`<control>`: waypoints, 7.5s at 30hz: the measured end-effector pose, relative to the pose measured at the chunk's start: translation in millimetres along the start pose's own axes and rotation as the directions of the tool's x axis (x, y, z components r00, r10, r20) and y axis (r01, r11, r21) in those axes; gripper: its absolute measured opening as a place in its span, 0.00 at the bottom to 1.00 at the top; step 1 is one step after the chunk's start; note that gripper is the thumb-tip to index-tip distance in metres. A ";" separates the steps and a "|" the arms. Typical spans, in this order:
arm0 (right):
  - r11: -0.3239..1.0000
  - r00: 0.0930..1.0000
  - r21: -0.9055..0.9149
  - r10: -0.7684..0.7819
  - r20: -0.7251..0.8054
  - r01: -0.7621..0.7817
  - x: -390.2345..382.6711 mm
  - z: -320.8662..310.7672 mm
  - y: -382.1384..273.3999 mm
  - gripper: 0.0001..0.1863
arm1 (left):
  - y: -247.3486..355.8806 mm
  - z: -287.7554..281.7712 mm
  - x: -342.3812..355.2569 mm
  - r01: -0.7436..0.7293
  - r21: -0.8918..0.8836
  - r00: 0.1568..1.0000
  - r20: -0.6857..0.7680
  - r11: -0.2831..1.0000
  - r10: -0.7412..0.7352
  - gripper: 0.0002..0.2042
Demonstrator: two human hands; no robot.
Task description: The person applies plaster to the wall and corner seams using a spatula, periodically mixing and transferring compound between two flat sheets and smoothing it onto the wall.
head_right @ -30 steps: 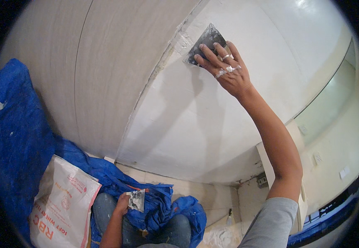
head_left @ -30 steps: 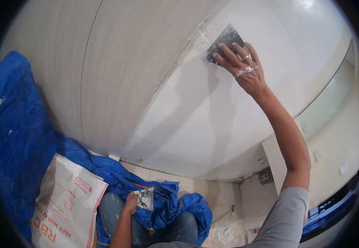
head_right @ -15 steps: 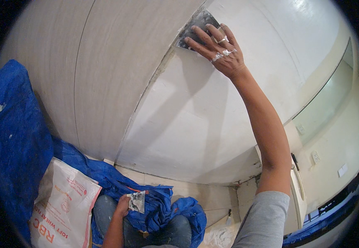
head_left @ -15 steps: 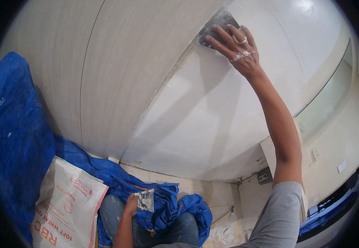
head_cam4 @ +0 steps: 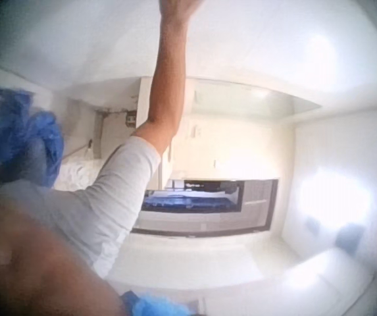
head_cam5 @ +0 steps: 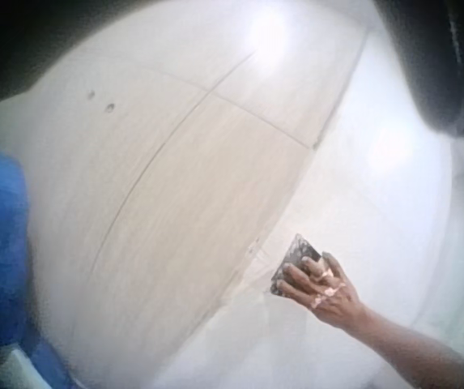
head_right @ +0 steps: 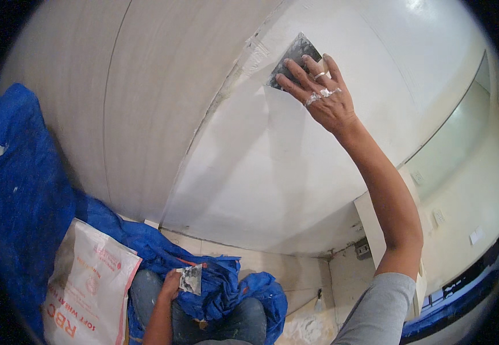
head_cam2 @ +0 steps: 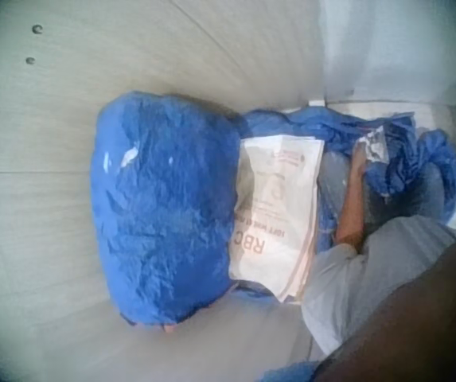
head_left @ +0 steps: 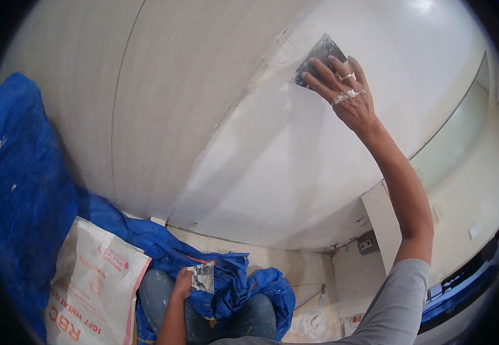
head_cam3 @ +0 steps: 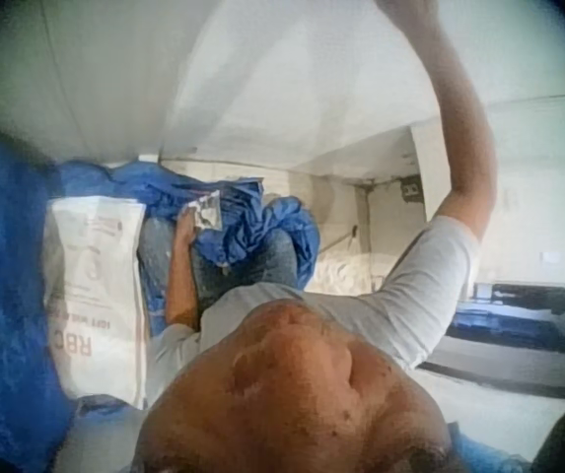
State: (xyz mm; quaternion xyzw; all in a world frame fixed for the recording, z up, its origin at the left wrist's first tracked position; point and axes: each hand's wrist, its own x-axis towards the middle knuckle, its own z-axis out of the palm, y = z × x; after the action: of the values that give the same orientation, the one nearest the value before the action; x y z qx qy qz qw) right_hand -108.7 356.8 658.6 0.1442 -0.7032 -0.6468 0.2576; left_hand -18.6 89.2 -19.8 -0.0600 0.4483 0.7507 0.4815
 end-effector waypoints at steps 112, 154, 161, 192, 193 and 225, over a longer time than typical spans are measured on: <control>0.929 0.937 0.213 0.332 -0.110 -0.304 49.9 -5.4 -138.4 0.24 | -17.7 -10.4 16.0 0.050 0.055 0.996 0.075 0.997 -0.054 0.13; 0.995 0.993 0.095 -0.029 -0.110 0.039 -2.7 18.1 -59.5 0.26 | 3.4 6.3 -3.9 0.073 0.107 0.997 -0.021 0.992 -0.071 0.14; 0.927 0.912 0.125 0.371 -0.175 -0.354 25.7 -32.9 -29.7 0.25 | -25.3 -14.1 18.1 0.054 0.066 0.999 -0.006 0.996 -0.054 0.15; 0.968 0.877 0.186 -0.058 -0.477 0.166 39.4 37.5 -117.5 0.26 | -7.1 -3.3 4.9 0.045 0.028 0.997 0.061 0.999 -0.047 0.14; 0.969 0.879 0.185 -0.059 -0.474 0.165 41.4 38.2 -117.9 0.26 | -11.9 -5.8 8.3 0.045 0.026 0.997 0.054 0.999 -0.047 0.14; 0.731 0.743 0.230 0.668 -0.051 -0.642 60.5 -8.9 -121.9 0.32 | -16.6 -8.4 10.3 0.052 0.001 0.993 0.105 0.999 -0.052 0.15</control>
State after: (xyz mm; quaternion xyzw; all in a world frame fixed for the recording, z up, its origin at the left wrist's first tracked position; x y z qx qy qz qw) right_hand -169.6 302.2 549.5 -0.0467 -0.7509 -0.4304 0.4987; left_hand -14.0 92.3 -40.4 -0.0327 0.4200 0.7404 0.5238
